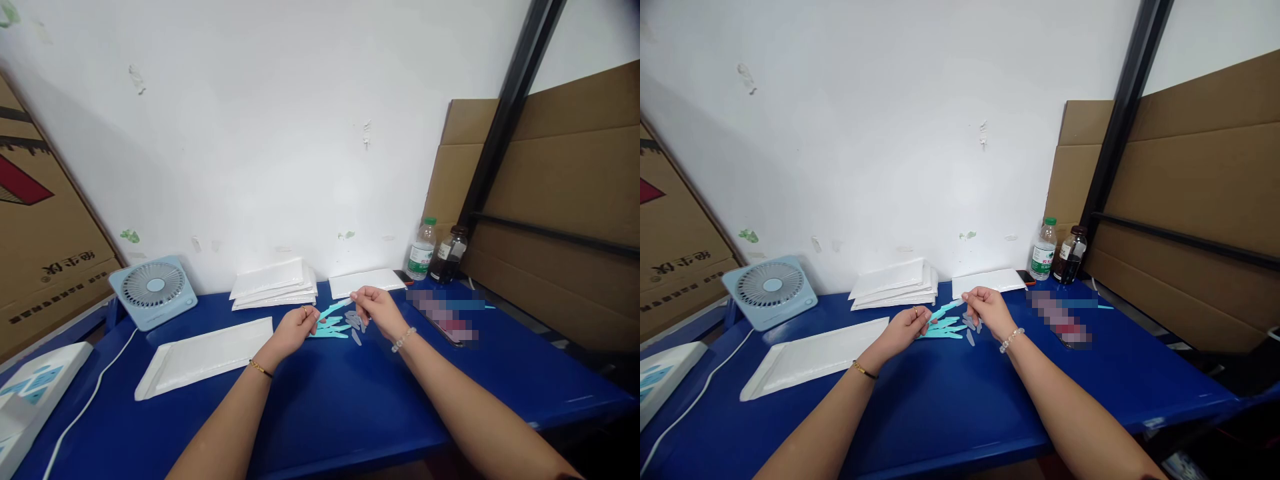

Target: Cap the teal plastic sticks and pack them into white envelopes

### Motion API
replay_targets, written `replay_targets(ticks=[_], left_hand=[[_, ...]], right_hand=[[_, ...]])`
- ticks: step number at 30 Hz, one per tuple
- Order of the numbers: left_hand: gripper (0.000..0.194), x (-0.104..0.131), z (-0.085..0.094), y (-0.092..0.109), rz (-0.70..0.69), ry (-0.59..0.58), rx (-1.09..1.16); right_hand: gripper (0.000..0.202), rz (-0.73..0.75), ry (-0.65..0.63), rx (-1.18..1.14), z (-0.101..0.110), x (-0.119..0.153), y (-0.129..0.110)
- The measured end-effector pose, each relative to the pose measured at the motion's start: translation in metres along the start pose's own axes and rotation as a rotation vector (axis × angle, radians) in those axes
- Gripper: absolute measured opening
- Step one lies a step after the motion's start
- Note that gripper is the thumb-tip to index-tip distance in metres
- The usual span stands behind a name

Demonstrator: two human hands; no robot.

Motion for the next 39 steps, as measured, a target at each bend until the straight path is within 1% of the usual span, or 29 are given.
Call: replay_targets(ticks=[4, 6, 9, 10, 12, 14, 16, 18, 19, 22, 24, 27, 31, 33, 35, 36, 39], left_hand=[[0.043, 0.002, -0.001, 0.006, -0.032, -0.015, -0.033], [0.043, 0.004, -0.005, 0.007, -0.026, -0.07, -0.06], [0.037, 0.011, -0.019, 0.009, -0.021, -0.205, -0.133], [0.033, 0.014, -0.024, 0.011, -0.036, -0.238, -0.178], [0.026, 0.017, -0.031, 0.014, -0.07, -0.279, -0.275], [0.018, 0.017, -0.031, 0.014, -0.076, -0.254, -0.369], [0.014, 0.013, -0.022, 0.013, -0.07, -0.15, -0.474], [0.016, 0.01, -0.012, 0.013, -0.076, -0.046, -0.59], [0.015, 0.009, -0.009, 0.012, -0.076, -0.028, -0.631], [0.011, 0.007, -0.009, 0.007, -0.058, -0.052, -0.688], [0.013, 0.006, -0.009, 0.006, -0.052, -0.048, -0.712], [0.016, 0.005, -0.011, 0.005, -0.063, -0.036, -0.755], [0.011, 0.002, -0.012, 0.003, -0.078, -0.021, -0.836], [0.017, 0.001, -0.01, 0.005, -0.096, -0.001, -0.863], [0.02, 0.0, -0.007, 0.009, -0.108, 0.033, -0.817], [0.02, 0.001, -0.004, 0.011, -0.108, 0.052, -0.758], [0.02, 0.002, 0.001, 0.01, -0.068, 0.074, -0.496]], right_hand=[[0.035, -0.067, -0.085, 0.058, -0.012, 0.003, 0.005], [0.036, -0.129, -0.2, 0.15, -0.014, 0.005, 0.006], [0.037, -0.255, -0.429, 0.391, -0.012, 0.013, 0.011], [0.037, -0.283, -0.462, 0.497, -0.008, 0.015, 0.013], [0.033, -0.272, -0.436, 0.733, 0.003, 0.013, 0.014], [0.024, -0.219, -0.38, 0.96, 0.008, 0.01, 0.014], [0.016, -0.191, -0.372, 1.11, 0.004, 0.009, 0.018], [0.011, -0.208, -0.385, 1.178, -0.001, 0.01, 0.023], [0.009, -0.218, -0.394, 1.19, -0.004, 0.011, 0.025], [0.007, -0.228, -0.42, 1.194, -0.007, 0.012, 0.027], [0.007, -0.199, -0.408, 1.169, -0.005, 0.012, 0.024], [0.007, -0.185, -0.359, 1.01, 0.003, 0.009, 0.02], [0.006, -0.242, -0.309, 0.751, 0.014, 0.005, 0.02], [0.006, -0.236, -0.279, 0.684, 0.017, 0.002, 0.018], [0.009, -0.222, -0.236, 0.634, 0.019, 0.0, 0.014], [0.011, -0.207, -0.214, 0.606, 0.02, -0.001, 0.011], [0.018, -0.134, -0.172, 0.495, 0.019, -0.003, -0.001]])
Point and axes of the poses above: each hand's wrist, its own x-axis away from the middle knuckle, its own z-axis out of the back of the hand, y = z × x, the point moved 8 cm from there along -x, towards the middle knuckle, and after that the axes turned 6 degrees about -x, right-handed, at the moved point
